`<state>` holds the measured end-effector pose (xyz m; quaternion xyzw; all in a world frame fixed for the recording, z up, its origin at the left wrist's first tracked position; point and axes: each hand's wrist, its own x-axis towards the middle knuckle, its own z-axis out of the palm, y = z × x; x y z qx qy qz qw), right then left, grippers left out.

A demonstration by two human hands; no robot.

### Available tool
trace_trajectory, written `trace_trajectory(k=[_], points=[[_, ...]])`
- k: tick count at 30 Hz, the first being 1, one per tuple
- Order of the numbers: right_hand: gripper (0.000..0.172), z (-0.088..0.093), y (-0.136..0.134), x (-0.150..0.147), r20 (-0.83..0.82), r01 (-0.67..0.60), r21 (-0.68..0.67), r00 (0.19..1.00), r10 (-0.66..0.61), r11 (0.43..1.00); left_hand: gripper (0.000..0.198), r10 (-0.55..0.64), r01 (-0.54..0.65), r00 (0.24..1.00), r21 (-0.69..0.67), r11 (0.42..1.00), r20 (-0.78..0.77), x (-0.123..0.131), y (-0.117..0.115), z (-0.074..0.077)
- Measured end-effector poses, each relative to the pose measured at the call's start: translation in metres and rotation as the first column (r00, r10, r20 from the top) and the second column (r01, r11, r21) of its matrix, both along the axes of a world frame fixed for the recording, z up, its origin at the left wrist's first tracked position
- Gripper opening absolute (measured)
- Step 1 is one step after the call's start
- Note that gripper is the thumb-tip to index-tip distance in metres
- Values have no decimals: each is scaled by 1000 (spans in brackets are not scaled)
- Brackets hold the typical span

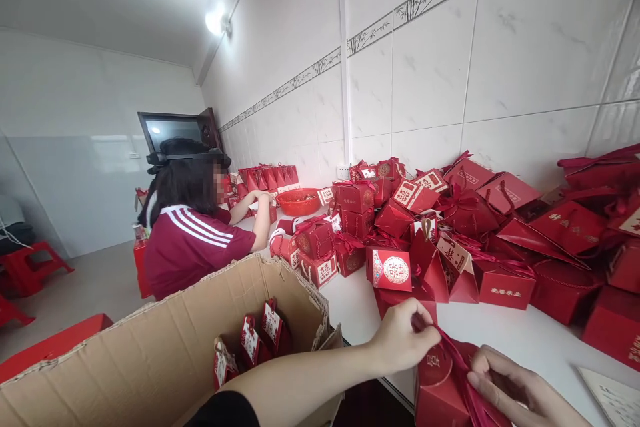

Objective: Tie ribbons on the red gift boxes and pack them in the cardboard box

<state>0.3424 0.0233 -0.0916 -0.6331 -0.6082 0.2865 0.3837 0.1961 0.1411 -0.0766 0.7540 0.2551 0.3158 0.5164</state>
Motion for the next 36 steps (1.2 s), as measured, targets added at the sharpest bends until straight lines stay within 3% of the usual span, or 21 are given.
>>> trace_trajectory(k=[7,12,15,22,28,31,36], points=[[27,25,-4,-18,26,-7,109,1000,4,994,3,109,-65,972,-209,976,209,1,5,7],[27,22,-3,-20,-293,39,178,956,15,983,13,211,-90,924,-354,931,320,2,19,17],[29,20,-3,-17,-386,58,194,922,22,979,18,250,-101,902,-391,915,352,-2,27,22],[24,13,-8,-8,-569,153,257,822,21,954,11,249,-180,923,-243,953,294,-6,38,20],[23,10,-11,-11,-791,246,380,586,175,892,11,219,-195,956,-132,972,198,-5,40,14],[21,20,-14,-12,-768,278,460,602,220,843,13,160,-160,982,-9,987,98,-8,40,8],[16,42,-22,-6,-672,340,547,724,158,765,18,46,21,959,234,972,-279,-12,37,2]])
